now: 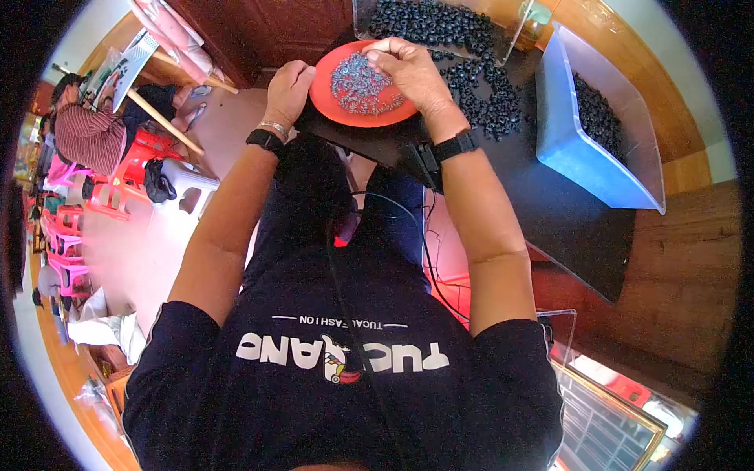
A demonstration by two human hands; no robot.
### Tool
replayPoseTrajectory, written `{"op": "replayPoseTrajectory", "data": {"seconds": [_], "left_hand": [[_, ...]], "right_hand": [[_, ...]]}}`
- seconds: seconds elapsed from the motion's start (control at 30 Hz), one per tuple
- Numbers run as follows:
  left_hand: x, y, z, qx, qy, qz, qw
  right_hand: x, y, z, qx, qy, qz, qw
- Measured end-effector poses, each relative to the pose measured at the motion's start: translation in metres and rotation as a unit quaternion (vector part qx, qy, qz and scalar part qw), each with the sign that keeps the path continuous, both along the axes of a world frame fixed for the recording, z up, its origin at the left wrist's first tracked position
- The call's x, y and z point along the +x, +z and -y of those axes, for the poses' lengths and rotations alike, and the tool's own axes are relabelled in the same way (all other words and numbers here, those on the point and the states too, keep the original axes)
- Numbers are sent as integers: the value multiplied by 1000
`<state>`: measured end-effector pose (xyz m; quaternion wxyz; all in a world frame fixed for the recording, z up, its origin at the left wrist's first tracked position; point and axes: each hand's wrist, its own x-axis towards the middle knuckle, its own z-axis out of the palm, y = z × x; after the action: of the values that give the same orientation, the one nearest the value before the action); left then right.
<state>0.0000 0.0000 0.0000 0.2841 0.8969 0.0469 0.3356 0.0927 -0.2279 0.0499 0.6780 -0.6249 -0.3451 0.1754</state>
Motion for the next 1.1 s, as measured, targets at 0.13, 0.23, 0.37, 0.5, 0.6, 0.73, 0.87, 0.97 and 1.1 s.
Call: {"op": "replayPoseTrajectory", "data": {"seconds": [0.13, 0.23, 0.37, 0.5, 0.6, 0.73, 0.87, 0.97, 1.1], "left_hand": [[-3, 1, 0, -25, -6, 16, 1000], [-5, 3, -1, -55, -7, 25, 998], [-4, -1, -1, -107, -33, 30, 993], [-5, -9, -4, -173, -91, 68, 978], [-14, -2, 2, -288, -133, 60, 946], [-21, 9, 4, -270, -187, 89, 940], [-25, 10, -2, -300, -219, 65, 926], [-26, 4, -8, -281, -235, 57, 929], [-28, 6, -7, -257, -265, 39, 929]], "right_hand": [[-3, -1, 0, -12, -22, 48, 999], [-2, -3, 0, -4, -34, 57, 998], [-1, -4, 4, 20, -74, 80, 994], [-11, 2, 6, 12, -134, 116, 984], [-13, 1, 12, -18, -148, 137, 979], [-11, 8, 17, -57, -117, 169, 977], [-6, 8, 11, -55, -111, 131, 984], [-6, 9, 7, -58, -117, 77, 988], [-9, 11, 9, -54, -102, 73, 991]]}}
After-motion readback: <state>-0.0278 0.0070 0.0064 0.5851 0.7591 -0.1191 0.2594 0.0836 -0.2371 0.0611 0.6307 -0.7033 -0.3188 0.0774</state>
